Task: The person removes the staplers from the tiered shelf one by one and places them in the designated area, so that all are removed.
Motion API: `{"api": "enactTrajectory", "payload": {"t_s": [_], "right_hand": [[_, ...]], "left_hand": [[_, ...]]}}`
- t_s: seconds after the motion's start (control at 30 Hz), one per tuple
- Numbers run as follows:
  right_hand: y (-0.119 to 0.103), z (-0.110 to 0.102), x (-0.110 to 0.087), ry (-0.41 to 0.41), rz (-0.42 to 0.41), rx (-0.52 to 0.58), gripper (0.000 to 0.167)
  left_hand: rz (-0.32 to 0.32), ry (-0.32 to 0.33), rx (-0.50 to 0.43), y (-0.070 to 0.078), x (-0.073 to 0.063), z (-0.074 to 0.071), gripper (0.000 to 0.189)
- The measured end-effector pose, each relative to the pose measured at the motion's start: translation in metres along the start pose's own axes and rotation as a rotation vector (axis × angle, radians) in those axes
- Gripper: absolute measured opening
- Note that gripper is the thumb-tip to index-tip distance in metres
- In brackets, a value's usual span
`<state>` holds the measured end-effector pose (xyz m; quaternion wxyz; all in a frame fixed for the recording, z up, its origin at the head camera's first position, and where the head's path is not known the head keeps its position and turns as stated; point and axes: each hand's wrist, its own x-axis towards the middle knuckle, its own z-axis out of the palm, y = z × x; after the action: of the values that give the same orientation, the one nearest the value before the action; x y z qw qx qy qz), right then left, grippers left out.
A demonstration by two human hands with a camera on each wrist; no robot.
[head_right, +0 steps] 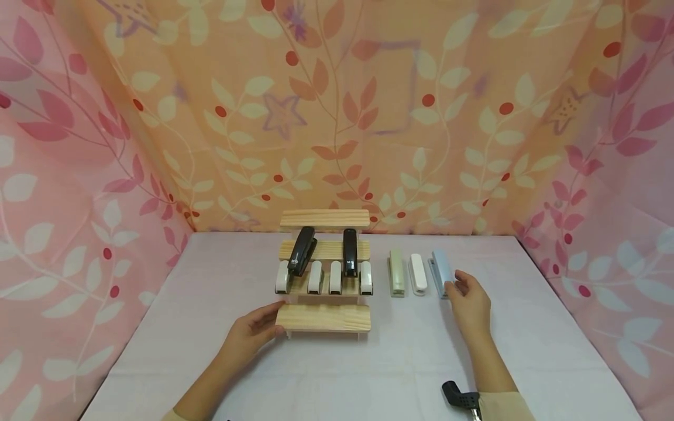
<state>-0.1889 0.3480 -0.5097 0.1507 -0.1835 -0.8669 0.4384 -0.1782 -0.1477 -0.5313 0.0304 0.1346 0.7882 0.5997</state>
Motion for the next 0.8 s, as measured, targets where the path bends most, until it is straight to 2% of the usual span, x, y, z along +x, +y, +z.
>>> {"api": "enactTrajectory", "payload": {"t_s": [0.17,0.33,0.53,0.8], "right_hand": [[-0.014,-0.014,-0.006,0.093,-0.032,0.009,0.048],[-0.048,-0.019,-0.012,0.11,-0.113,0.075,0.046],[-0.102,-0.021,-0.028,0.068,-0.236,0.204,0.043],[-0.168,-0.011,-0.053,-0.075,-0.407,0.317,0.044]], "left_hand": [[0.006,-0.009,0.032,-0.002,0.002,0.002,0.058],[0.006,0.013,0.03,-0.002,0.0,0.0,0.057],[0.007,0.003,0.005,-0.002,0.0,-0.001,0.057],[0.013,0.004,0.006,-0.003,0.0,0.0,0.057]]}}
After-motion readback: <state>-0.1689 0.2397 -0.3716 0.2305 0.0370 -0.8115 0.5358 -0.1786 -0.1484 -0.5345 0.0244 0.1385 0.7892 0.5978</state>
